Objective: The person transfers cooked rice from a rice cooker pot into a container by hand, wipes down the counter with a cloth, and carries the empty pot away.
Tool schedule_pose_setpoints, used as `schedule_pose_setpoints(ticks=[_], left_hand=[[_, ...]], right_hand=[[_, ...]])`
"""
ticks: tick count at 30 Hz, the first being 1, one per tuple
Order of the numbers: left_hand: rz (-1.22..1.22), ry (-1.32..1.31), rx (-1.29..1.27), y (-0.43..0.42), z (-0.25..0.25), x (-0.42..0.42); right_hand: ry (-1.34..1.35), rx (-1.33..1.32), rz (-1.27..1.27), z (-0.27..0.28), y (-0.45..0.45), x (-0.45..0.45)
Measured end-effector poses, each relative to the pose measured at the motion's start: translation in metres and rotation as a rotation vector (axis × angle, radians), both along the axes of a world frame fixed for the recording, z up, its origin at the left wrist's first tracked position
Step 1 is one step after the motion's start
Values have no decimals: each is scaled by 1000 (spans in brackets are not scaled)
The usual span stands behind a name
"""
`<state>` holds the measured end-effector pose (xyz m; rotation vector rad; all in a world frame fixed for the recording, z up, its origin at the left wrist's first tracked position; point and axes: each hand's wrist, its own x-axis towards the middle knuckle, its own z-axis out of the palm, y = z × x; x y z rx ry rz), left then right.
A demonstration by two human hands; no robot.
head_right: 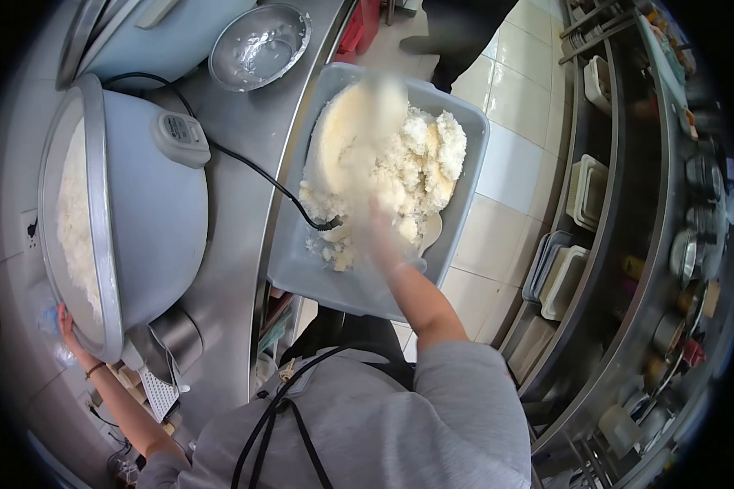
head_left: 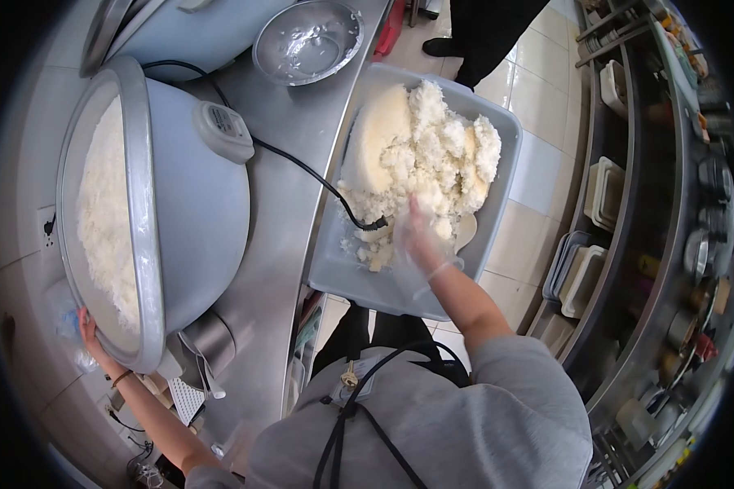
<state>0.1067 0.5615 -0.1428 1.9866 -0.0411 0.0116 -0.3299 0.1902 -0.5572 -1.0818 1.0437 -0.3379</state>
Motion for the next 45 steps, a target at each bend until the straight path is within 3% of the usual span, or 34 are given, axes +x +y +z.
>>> schedule_pose_setpoints(ticks=[1, 5, 6, 8, 10, 11, 14, 17, 20, 23, 29, 30, 32, 34, 36, 37, 38, 40, 41, 45], left_hand=[[-14, -7, 19, -2, -1, 0], [2, 11, -8, -5, -2, -2], [3, 41, -37, -2, -2, 1], [6, 69, -64, -2, -1, 0], [4, -11, -16, -6, -1, -2], [4, -11, -17, -1, -2, 1], [-26, 24, -31, 8, -4, 8], [-5, 9, -38, -4, -2, -2], [-5, 17, -48, 0, -5, 3], [-33, 29, -67, 4, -5, 7], [-8, 7, -72, 3, -5, 7], [-10, 13, -81, 4, -6, 8], [-10, 23, -91, 2, -7, 4], [-9, -28, -30, -13, -1, -10], [-12, -25, -60, -24, 2, -16], [-6, -16, -67, -24, 2, -19], [-12, -15, -82, -19, 0, -17], [-22, -25, -77, -10, -3, -8], [-31, -27, -85, -13, -2, -9], [8, -6, -73, -26, 5, -23]], right_hand=[[-184, 163, -122, 12, -12, 6], [-23, 456, -326, -3, -31, 19], [-122, -53, -299, -22, -24, 19], [-219, -559, -254, -11, -22, 20], [221, -1142, -72, 3, -29, 8], [220, -1143, -72, -2, -35, 8], [192, -718, 18, -40, -86, 17], [98, -546, 2, -59, -163, 50], [54, -392, -91, -39, -206, 74], [-55, -344, -7, -8, -214, 88], [-629, 122, -92, 44, -238, 48], [-271, -227, 80, 91, -241, 34], [105, -564, 250, 125, -217, -1], [-298, -282, 78, 136, -166, -45], [-67, -62, -194, 172, -113, -55], [-110, 64, -40, 111, -105, -87], [-213, -70, 19, 206, -64, -78], [-63, 172, -5, 94, -30, -104], [-27, 230, 11, 65, -12, -107], [85, 225, 35, 20, 43, -93]])
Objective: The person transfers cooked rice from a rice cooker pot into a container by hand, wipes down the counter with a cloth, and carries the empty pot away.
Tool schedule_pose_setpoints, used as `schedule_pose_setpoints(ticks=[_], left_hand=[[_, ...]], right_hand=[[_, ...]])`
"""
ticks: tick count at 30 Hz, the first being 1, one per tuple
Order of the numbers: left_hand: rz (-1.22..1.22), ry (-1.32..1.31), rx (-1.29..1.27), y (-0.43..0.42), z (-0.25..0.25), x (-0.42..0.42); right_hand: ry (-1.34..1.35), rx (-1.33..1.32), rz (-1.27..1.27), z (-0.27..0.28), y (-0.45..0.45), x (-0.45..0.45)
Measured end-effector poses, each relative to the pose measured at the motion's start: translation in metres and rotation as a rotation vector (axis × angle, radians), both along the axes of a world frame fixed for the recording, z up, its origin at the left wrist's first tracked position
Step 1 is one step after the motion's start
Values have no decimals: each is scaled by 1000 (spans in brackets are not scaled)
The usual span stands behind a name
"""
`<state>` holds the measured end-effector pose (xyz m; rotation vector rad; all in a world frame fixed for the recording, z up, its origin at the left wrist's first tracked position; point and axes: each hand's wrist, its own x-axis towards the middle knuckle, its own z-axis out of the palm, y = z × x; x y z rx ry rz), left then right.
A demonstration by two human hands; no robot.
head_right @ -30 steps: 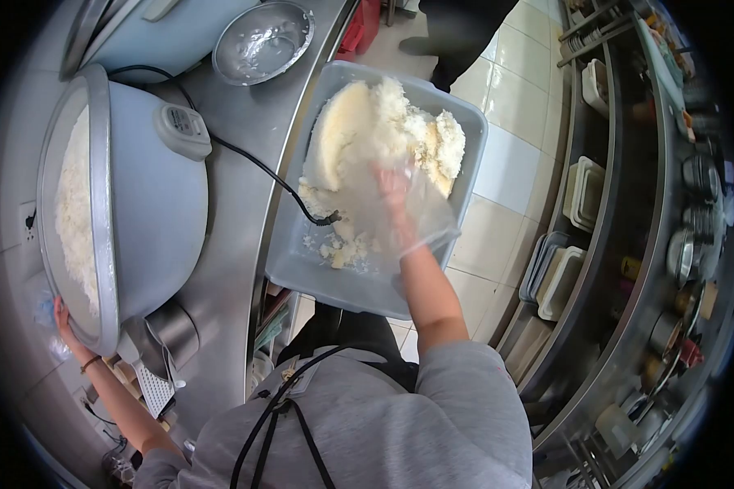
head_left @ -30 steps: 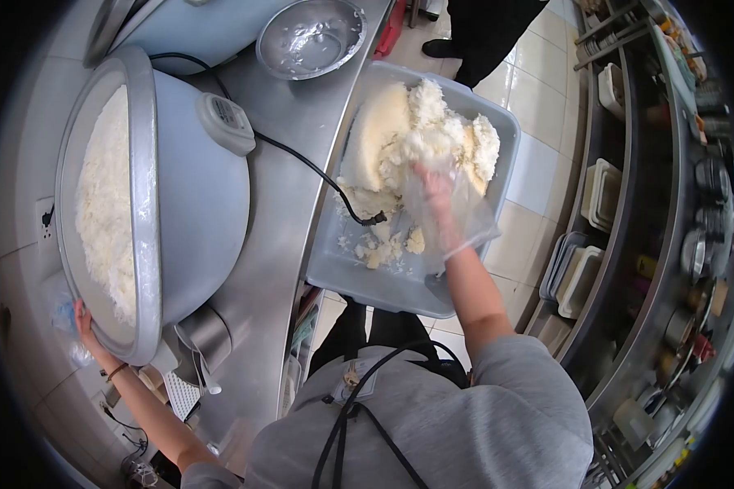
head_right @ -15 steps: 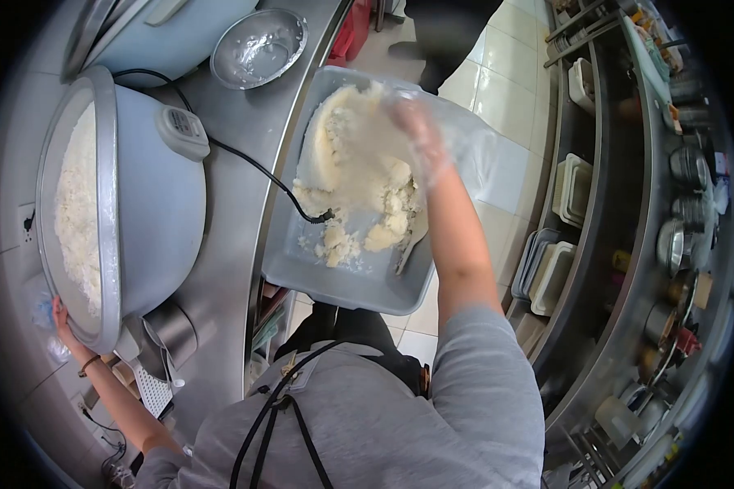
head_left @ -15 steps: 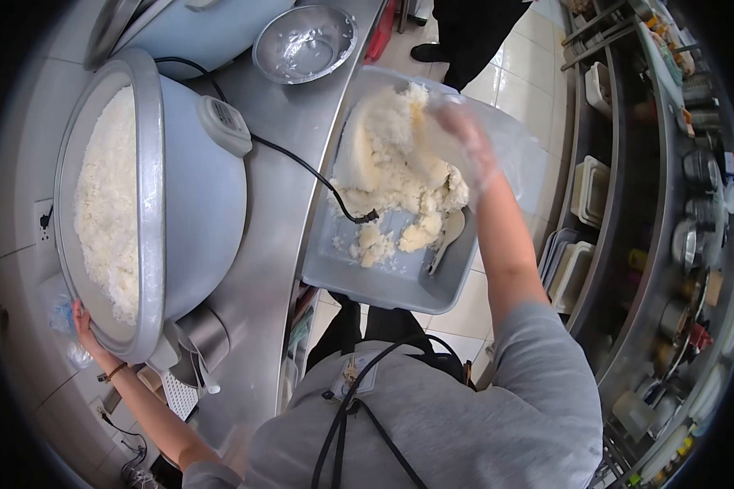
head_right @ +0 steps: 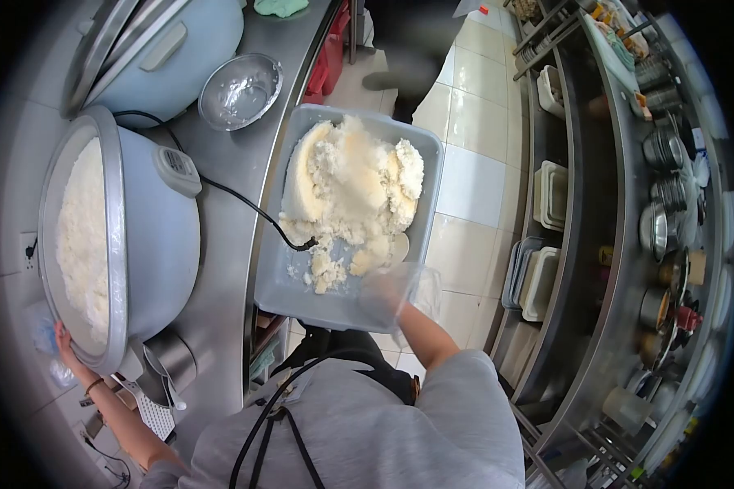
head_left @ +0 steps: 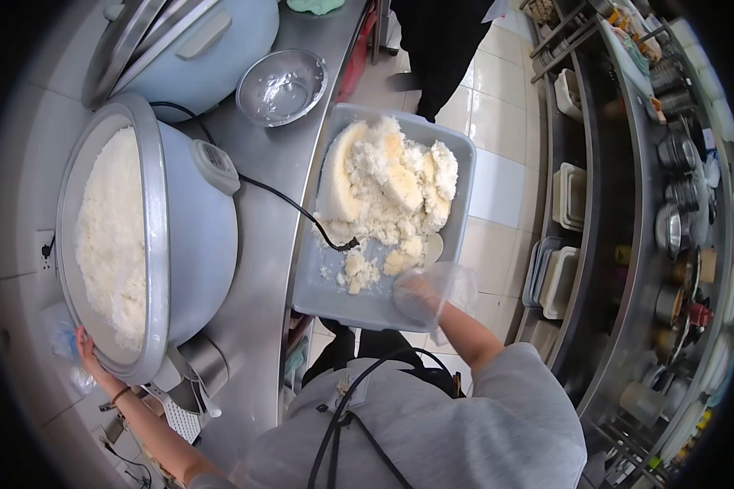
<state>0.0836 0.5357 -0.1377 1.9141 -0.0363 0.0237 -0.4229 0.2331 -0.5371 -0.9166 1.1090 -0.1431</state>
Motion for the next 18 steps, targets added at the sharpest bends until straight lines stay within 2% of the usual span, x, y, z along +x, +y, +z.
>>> schedule_pose_setpoints(ticks=[6, 10, 14, 16, 18], left_hand=[[-19, -15, -6, 16, -9, 16], [-1, -68, 51, 12, -7, 12], [-7, -6, -6, 7, -4, 6], [3, -50, 39, 6, -4, 4], [-2, -41, 32, 4, -3, 3]], right_hand=[[222, -335, 17, -33, 14, 9], [207, -584, 41, -6, -18, -35], [357, -727, 263, 65, -102, -89], [468, -771, 383, 161, -142, -59], [553, -953, 455, 203, -178, -26]])
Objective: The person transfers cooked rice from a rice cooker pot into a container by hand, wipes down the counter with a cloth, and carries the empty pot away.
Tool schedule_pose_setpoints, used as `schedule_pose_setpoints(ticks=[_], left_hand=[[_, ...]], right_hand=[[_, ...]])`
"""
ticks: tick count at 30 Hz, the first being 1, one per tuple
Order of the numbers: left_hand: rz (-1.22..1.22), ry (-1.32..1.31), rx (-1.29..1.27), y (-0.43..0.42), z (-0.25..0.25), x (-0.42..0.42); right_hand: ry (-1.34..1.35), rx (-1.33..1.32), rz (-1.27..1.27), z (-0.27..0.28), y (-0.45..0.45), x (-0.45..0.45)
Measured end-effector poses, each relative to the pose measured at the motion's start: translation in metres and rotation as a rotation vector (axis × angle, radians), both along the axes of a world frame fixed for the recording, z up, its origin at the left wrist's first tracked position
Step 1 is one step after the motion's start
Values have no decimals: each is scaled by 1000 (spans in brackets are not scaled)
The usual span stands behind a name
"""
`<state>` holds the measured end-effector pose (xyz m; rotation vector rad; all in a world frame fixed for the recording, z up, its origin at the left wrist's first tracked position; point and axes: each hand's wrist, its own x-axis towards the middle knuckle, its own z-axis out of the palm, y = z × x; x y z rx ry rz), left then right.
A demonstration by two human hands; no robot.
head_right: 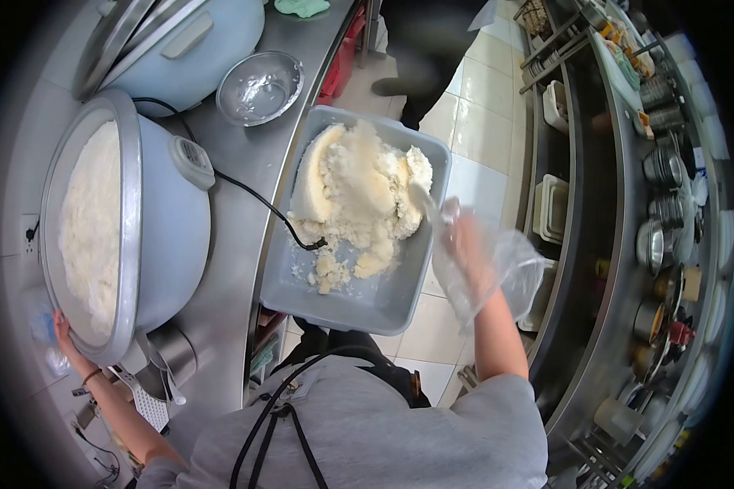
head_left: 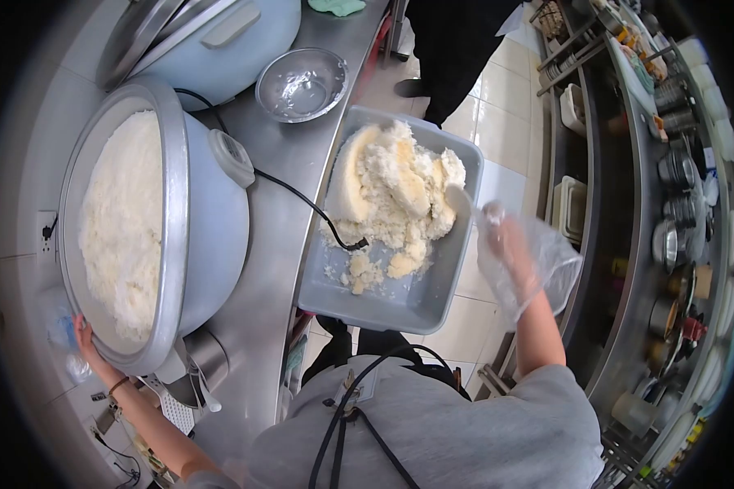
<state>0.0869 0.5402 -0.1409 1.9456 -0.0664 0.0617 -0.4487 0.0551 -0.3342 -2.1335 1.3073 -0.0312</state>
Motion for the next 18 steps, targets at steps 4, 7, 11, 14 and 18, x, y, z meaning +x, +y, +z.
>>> schedule_pose_setpoints(ticks=[4, 7, 11, 14, 18], left_hand=[[-28, 69, -128, 16, -8, 17], [-56, -18, -75, 11, -3, 8], [-93, -37, -87, 34, -17, 32], [-101, -59, -111, 36, -19, 34], [-88, -140, -20, 32, -18, 32]], right_hand=[[61, -331, 89, -4, -59, 74], [239, -576, 255, -106, -105, 121], [350, -625, 357, -167, -133, 121], [346, -588, 198, -82, -123, 126], [-529, -239, 245, 8, -62, 160]])
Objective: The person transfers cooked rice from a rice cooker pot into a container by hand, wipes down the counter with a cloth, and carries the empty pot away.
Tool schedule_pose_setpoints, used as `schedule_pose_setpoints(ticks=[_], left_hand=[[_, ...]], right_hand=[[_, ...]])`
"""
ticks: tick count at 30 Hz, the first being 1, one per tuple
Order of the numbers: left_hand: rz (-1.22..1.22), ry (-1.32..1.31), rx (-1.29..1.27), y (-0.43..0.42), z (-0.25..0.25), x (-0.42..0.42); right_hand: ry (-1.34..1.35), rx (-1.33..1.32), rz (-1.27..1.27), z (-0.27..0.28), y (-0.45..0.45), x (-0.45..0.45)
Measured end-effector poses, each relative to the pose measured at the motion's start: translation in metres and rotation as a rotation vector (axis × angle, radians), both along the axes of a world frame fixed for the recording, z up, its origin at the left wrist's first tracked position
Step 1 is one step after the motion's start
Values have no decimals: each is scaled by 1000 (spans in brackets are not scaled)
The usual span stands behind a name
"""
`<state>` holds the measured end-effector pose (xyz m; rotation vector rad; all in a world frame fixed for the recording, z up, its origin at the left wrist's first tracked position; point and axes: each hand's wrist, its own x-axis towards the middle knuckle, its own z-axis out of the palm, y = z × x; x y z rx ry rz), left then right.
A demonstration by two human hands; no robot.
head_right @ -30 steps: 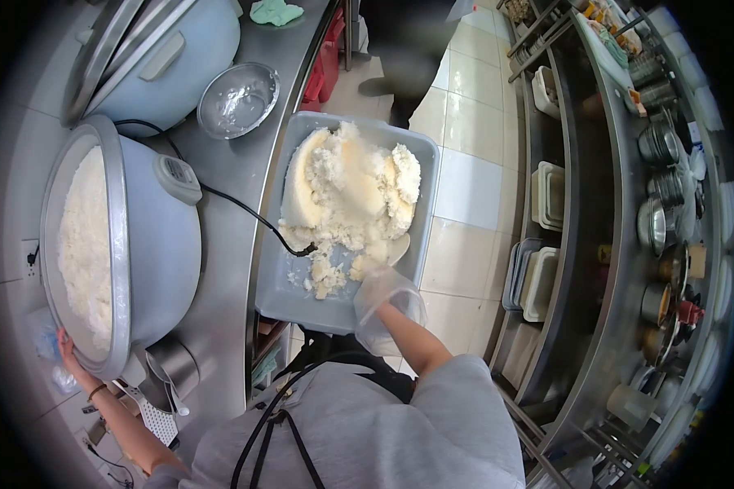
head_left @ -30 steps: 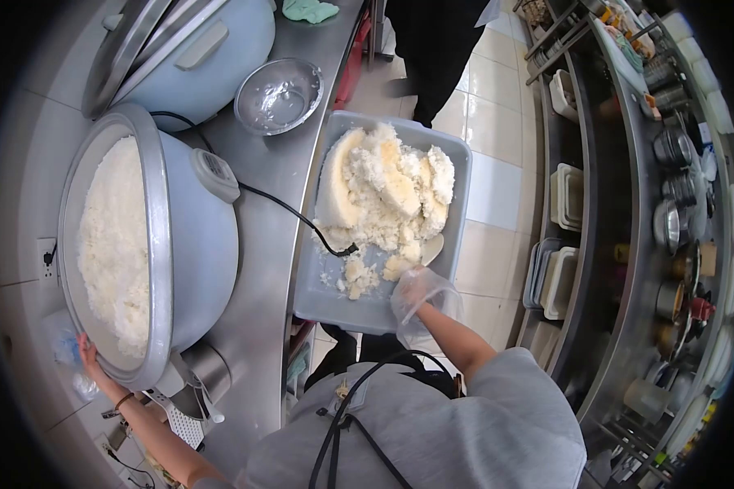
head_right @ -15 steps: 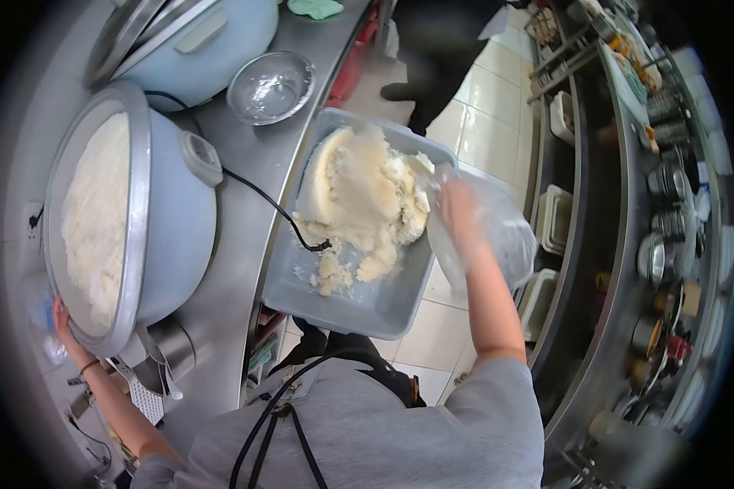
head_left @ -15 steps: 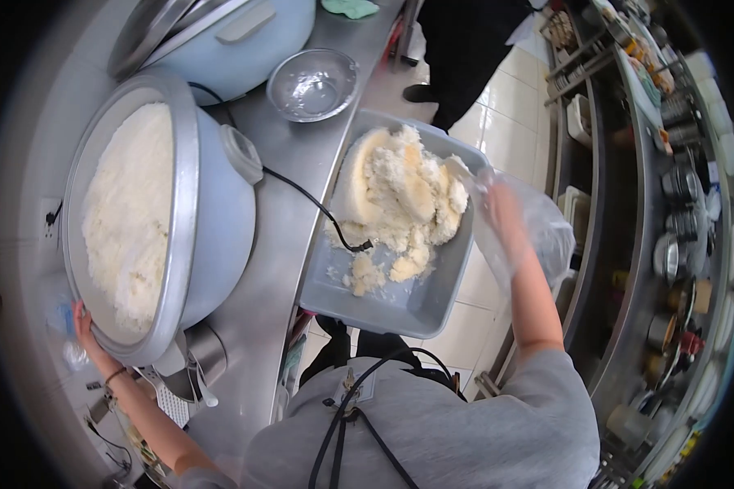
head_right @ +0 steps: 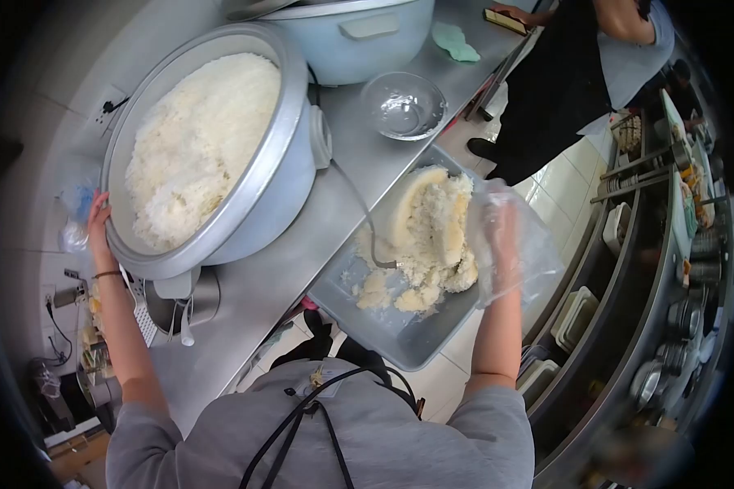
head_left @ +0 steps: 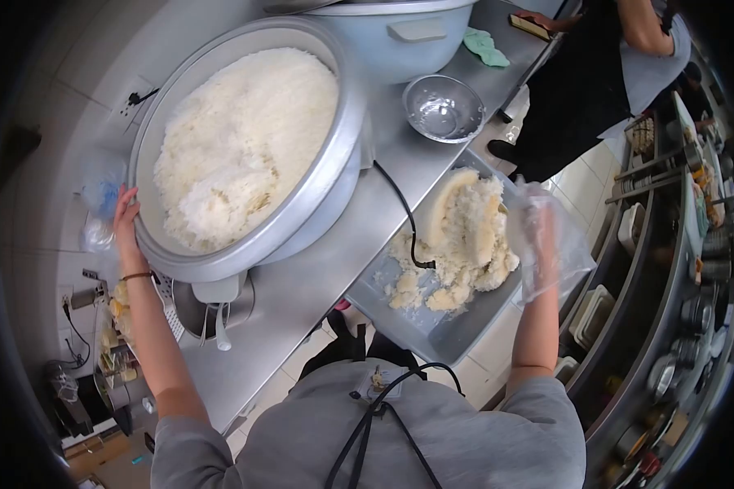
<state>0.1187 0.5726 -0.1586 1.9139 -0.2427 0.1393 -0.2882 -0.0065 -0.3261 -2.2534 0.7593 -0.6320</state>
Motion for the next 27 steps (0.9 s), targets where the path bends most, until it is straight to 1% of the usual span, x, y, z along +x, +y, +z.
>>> schedule_pose_setpoints(ticks=[1, 3, 5, 6, 7, 8, 9, 10, 11, 13, 15, 16, 18, 19, 20, 21, 22, 23, 24, 26, 27], left_hand=[[13, -1, -2, -2, 0, -1], [4, 46, -69, -5, 2, -5], [-3, -41, 40, 3, -3, 1], [20, -52, 33, -2, 0, -6], [4, -81, 26, 2, -4, -1], [13, -103, 22, 2, -5, 0], [28, -139, 75, 1, -4, 2], [37, -171, 123, 0, -5, 1], [59, -188, 102, -5, -4, -3], [116, -224, 77, -14, 7, -10], [223, -179, 59, -11, 15, -25], [236, -182, 56, 2, 15, -35], [143, -324, 230, 24, 11, -81], [70, -177, 270, 25, 13, -114], [-83, -11, 312, 29, 9, -144], [-337, -50, 512, 47, -19, -156], [-452, -110, 612, 51, -22, -182], [-570, -174, 710, 53, -24, -206], [-573, -179, 700, 54, -30, -219], [-555, -177, 796, 57, -49, -236], [-566, -192, 783, 59, -55, -239]], right_hand=[[-248, 496, 29, 13, 20, 15], [-221, 469, 45, 9, 40, 21], [-196, 469, 108, 23, 67, 41], [-7, 321, 51, 58, 75, 48], [174, 161, -4, 75, 83, 54], [50, 134, -81, 48, 83, 49], [-75, 101, -153, 22, 84, 44], [500, -130, -140, -36, 53, 26], [1028, -429, 8, -93, 22, 9], [455, -572, 4, -95, 36, -22], [18, -2, -94, -51, 51, -21], [13, -5, -82, -48, 45, -19], [106, -256, -138, -43, 15, -25], [101, -264, -135, -38, 7, -28], [78, -292, -141, -33, 0, -32], [58, -318, -146, -27, -8, -34], [26, -115, -142, -20, -16, -33], [27, -123, -144, -13, -13, -29], [-51, -102, -157, -5, -11, -23], [-112, 4, -188, 21, 7, -2], [-145, 57, -204, 36, 17, 10]])
